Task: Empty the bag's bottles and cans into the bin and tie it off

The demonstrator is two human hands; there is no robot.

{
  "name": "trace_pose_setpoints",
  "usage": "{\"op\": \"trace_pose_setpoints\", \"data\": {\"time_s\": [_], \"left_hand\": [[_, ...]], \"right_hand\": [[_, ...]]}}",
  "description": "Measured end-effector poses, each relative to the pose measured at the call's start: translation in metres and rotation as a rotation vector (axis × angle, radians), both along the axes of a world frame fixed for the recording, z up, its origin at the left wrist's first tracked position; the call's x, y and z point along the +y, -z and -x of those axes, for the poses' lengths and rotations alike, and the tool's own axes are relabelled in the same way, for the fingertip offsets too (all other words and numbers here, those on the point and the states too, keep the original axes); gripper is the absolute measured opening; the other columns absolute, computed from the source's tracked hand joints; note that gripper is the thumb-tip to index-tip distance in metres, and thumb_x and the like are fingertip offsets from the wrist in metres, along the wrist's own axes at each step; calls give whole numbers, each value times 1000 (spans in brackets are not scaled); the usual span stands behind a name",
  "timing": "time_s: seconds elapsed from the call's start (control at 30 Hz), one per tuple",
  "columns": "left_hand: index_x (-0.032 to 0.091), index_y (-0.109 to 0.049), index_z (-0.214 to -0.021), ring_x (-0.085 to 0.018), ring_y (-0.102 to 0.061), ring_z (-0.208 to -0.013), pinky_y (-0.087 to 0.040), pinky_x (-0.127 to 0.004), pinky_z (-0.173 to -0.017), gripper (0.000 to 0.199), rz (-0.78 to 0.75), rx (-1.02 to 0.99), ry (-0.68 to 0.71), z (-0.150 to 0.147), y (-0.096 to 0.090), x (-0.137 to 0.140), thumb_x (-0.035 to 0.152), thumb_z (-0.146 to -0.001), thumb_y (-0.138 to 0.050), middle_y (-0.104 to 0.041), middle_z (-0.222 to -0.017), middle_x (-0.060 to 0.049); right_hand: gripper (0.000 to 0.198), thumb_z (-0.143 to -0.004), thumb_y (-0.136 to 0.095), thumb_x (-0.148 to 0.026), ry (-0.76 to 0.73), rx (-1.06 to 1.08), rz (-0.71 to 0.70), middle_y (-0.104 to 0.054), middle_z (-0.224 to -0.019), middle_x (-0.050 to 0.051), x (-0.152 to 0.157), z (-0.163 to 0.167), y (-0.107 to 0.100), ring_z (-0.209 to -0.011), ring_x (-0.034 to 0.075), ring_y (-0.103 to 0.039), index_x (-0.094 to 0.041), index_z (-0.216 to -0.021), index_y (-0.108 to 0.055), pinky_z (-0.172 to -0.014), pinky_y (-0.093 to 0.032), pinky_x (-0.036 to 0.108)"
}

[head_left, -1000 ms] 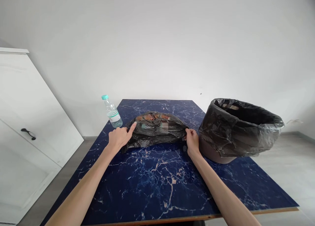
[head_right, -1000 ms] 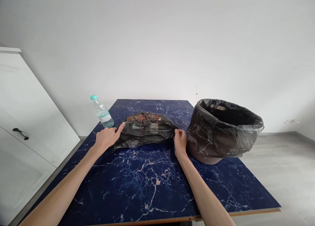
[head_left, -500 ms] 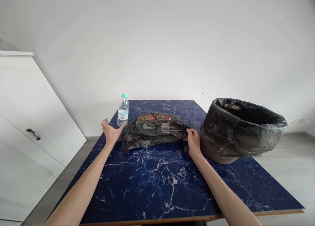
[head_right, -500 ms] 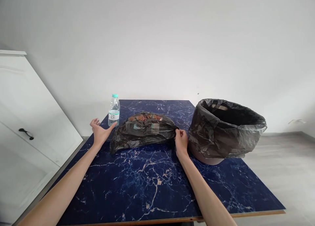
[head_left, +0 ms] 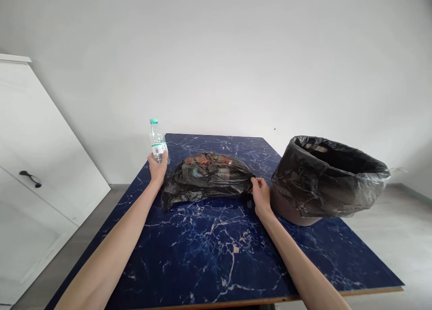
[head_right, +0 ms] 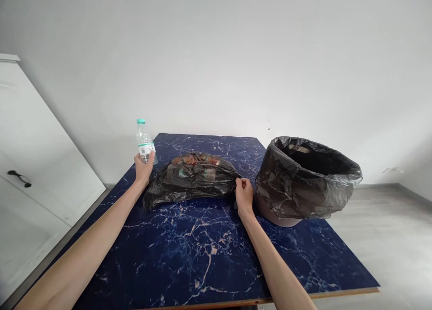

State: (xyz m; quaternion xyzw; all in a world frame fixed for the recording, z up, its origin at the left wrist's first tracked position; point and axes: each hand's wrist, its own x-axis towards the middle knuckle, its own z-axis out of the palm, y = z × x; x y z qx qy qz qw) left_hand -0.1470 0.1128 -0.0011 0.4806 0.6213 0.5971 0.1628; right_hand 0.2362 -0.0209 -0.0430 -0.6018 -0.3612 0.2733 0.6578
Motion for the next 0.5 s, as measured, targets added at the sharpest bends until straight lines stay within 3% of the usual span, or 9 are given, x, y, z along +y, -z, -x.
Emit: {"op": "trace_pose_setpoints", "data": {"time_s": [0.1, 0.23, 0.4, 0.5], "left_hand": [[20, -45, -144, -31, -71, -122, -61, -39, -93, 79, -33, -12, 2, 22, 0, -18, 61, -86, -77, -63, -146, -24], [18, -53, -138, -37, -70, -120, -57, -51, -102, 87, -29, 73, -18, 44, -4, -40, 53, -69, -92, -63, -144, -23], [17, -60, -119, -39, -65, -123, -51, -55, -109, 68, -35, 201, -78, 50, -5, -49, 47, -67, -91, -66, -125, -18], [17, -58, -117, -39, -61, -125, -50, -55, -110, 65, -37, 250, -109, 47, -3, -50, 45, -67, -90, -63, -119, -15]], "right_hand": [[32, -83, -63, -57, -10, 5, 2, -54, -68, -4, -1, 1, 1, -65, 19, -51, -26, -84, -57, -63, -39, 32], [30, -84, -62, -55, -30, 13, 1, -54, -68, -4, -1, 0, 1, -65, 19, -51, -25, -83, -57, -63, -39, 32], [29, -86, -63, -54, -37, 15, 1, -54, -70, -4, -1, 0, 2, -65, 18, -50, -25, -85, -59, -64, -39, 32], [29, -87, -62, -53, -37, 9, 5, -53, -69, -4, -2, 0, 3, -65, 18, -50, -25, -85, -59, -64, -38, 32]]}}
